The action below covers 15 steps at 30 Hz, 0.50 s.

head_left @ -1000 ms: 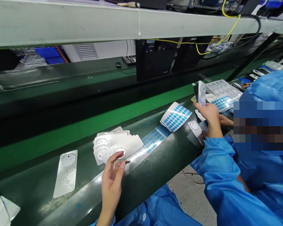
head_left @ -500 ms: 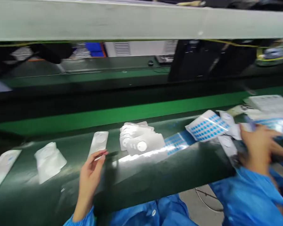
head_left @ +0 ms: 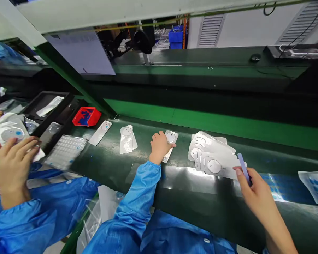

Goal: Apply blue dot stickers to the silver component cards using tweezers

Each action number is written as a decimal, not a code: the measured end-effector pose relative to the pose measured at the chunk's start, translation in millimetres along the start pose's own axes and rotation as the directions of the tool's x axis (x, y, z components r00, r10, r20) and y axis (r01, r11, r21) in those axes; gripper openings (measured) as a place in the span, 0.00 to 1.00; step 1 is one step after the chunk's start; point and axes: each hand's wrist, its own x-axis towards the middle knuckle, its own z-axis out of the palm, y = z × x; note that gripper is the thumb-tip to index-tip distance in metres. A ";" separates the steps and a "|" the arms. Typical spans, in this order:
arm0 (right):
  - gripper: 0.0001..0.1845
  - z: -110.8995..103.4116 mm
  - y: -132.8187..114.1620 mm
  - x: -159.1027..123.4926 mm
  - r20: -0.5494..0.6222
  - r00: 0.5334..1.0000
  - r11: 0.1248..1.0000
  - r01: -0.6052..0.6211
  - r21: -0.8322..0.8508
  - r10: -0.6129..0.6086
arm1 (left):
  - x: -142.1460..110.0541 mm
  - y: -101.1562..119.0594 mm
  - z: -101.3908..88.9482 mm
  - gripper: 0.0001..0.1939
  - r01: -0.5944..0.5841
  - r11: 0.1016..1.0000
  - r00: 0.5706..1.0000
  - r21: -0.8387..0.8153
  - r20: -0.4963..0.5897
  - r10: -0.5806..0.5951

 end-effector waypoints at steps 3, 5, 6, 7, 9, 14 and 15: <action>0.37 -4.3 -12.5 18.3 -0.065 0.997 0.997 0.036 -0.061 -0.040 | 9.8 -5.6 -11.0 0.38 -0.034 0.997 0.997 -0.073 0.060 0.038; 0.35 -14.8 -15.1 22.3 -0.110 0.993 0.996 0.033 -0.078 -0.042 | 9.6 -11.8 -21.0 0.29 -0.087 0.985 0.990 -0.148 0.097 0.102; 0.33 -20.7 -13.6 21.5 -0.123 0.992 0.999 0.017 -0.050 -0.023 | 6.7 -15.1 -25.2 0.23 -0.116 0.973 0.983 -0.201 0.115 0.141; 0.31 -26.5 -10.0 19.1 -0.127 0.992 1.000 -0.008 0.000 0.008 | 1.8 -18.2 -28.1 0.18 -0.135 0.951 0.975 -0.279 0.135 0.178; 0.29 -36.0 2.1 10.7 -0.153 0.986 0.991 -0.053 0.123 0.071 | -14.4 -22.6 -27.8 0.19 -0.115 0.875 0.941 -0.469 0.230 0.247; 0.33 -45.9 38.1 -11.0 -0.301 0.930 0.950 -0.122 0.289 0.211 | -73.2 -6.1 11.5 0.24 -0.051 0.710 0.619 -0.703 0.535 0.575; 0.34 -46.8 43.4 -12.6 -0.322 0.917 0.942 -0.132 0.307 0.233 | -83.5 2.5 23.3 0.23 -0.076 0.692 0.537 -0.718 0.555 0.635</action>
